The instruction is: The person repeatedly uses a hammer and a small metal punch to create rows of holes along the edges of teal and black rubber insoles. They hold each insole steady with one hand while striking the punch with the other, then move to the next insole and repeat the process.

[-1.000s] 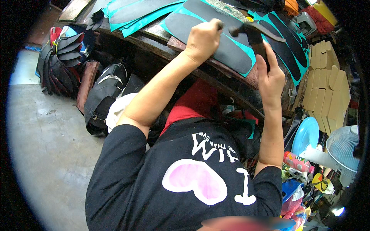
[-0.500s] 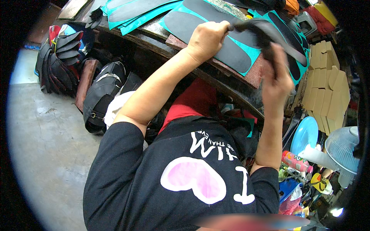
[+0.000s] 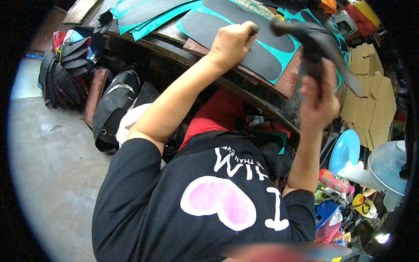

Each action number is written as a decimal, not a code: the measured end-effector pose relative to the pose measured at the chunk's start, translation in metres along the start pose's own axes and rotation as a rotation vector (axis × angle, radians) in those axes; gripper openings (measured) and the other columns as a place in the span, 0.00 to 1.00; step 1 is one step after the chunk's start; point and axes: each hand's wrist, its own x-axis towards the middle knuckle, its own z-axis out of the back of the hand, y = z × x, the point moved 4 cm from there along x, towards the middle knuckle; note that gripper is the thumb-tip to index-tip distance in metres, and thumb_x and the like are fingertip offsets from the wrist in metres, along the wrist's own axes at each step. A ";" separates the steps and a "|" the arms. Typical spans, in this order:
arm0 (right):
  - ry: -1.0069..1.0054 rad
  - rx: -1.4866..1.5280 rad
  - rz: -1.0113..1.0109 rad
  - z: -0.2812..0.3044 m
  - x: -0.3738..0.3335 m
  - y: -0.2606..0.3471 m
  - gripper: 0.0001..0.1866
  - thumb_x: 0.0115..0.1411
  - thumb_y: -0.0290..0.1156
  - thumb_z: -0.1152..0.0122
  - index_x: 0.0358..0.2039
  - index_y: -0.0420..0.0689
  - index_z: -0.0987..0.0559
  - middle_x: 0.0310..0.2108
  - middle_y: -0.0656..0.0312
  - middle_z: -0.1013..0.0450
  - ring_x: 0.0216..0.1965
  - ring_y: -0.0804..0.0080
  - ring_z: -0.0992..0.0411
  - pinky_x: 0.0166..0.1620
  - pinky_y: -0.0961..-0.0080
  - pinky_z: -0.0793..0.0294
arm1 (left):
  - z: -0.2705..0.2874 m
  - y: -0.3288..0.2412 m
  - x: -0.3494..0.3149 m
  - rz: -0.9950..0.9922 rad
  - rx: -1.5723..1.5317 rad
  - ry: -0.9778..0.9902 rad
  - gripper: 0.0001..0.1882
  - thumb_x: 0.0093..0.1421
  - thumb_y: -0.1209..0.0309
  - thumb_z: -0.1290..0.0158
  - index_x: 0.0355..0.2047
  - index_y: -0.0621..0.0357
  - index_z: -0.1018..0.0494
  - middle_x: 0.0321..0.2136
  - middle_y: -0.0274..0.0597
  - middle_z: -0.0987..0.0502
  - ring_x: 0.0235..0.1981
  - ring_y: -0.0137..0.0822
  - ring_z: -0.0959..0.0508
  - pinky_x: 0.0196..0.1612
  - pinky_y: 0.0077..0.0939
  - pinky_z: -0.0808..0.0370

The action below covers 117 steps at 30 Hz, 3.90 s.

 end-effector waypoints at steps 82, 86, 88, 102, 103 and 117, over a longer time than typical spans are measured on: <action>-0.112 0.361 -0.151 0.028 0.036 0.000 0.22 0.65 0.29 0.40 0.59 0.42 0.27 0.45 0.63 0.21 0.28 0.83 0.29 0.32 0.84 0.28 | -0.008 0.016 0.020 0.115 -0.094 0.012 0.07 0.59 0.70 0.40 0.36 0.58 0.25 0.27 0.49 0.20 0.31 0.47 0.17 0.35 0.34 0.22; -0.048 -0.079 0.196 -0.009 0.031 -0.003 0.21 0.64 0.32 0.39 0.58 0.44 0.26 0.50 0.51 0.23 0.48 0.57 0.21 0.47 0.67 0.23 | -0.013 0.004 0.020 -0.042 0.027 0.032 0.08 0.59 0.70 0.42 0.37 0.56 0.27 0.25 0.50 0.21 0.30 0.53 0.20 0.34 0.41 0.23; 0.180 -0.037 -0.148 -0.028 0.014 -0.028 0.21 0.64 0.40 0.39 0.57 0.55 0.25 0.48 0.52 0.23 0.46 0.52 0.23 0.45 0.66 0.23 | -0.015 0.009 0.019 0.035 0.058 0.053 0.08 0.58 0.72 0.44 0.39 0.56 0.27 0.26 0.50 0.21 0.29 0.52 0.19 0.34 0.41 0.23; 0.068 0.144 -0.383 0.011 0.006 -0.029 0.20 0.65 0.35 0.39 0.57 0.48 0.23 0.43 0.59 0.21 0.33 0.78 0.29 0.36 0.80 0.29 | -0.015 0.036 0.018 0.436 -0.416 0.056 0.09 0.57 0.70 0.38 0.33 0.62 0.24 0.26 0.44 0.18 0.28 0.34 0.17 0.36 0.27 0.22; 0.030 0.230 -0.363 0.019 0.013 -0.019 0.20 0.65 0.32 0.39 0.57 0.46 0.24 0.42 0.62 0.21 0.26 0.84 0.33 0.30 0.85 0.31 | -0.013 0.034 0.019 0.436 -0.385 0.057 0.10 0.56 0.69 0.38 0.33 0.62 0.24 0.27 0.45 0.18 0.28 0.37 0.17 0.36 0.29 0.22; 0.277 -0.235 -0.408 -0.014 -0.025 -0.059 0.22 0.67 0.45 0.43 0.60 0.56 0.26 0.46 0.52 0.21 0.46 0.61 0.21 0.47 0.68 0.25 | -0.019 0.036 0.018 0.614 -1.000 -0.130 0.07 0.64 0.72 0.45 0.39 0.62 0.26 0.35 0.43 0.19 0.35 0.31 0.18 0.39 0.23 0.20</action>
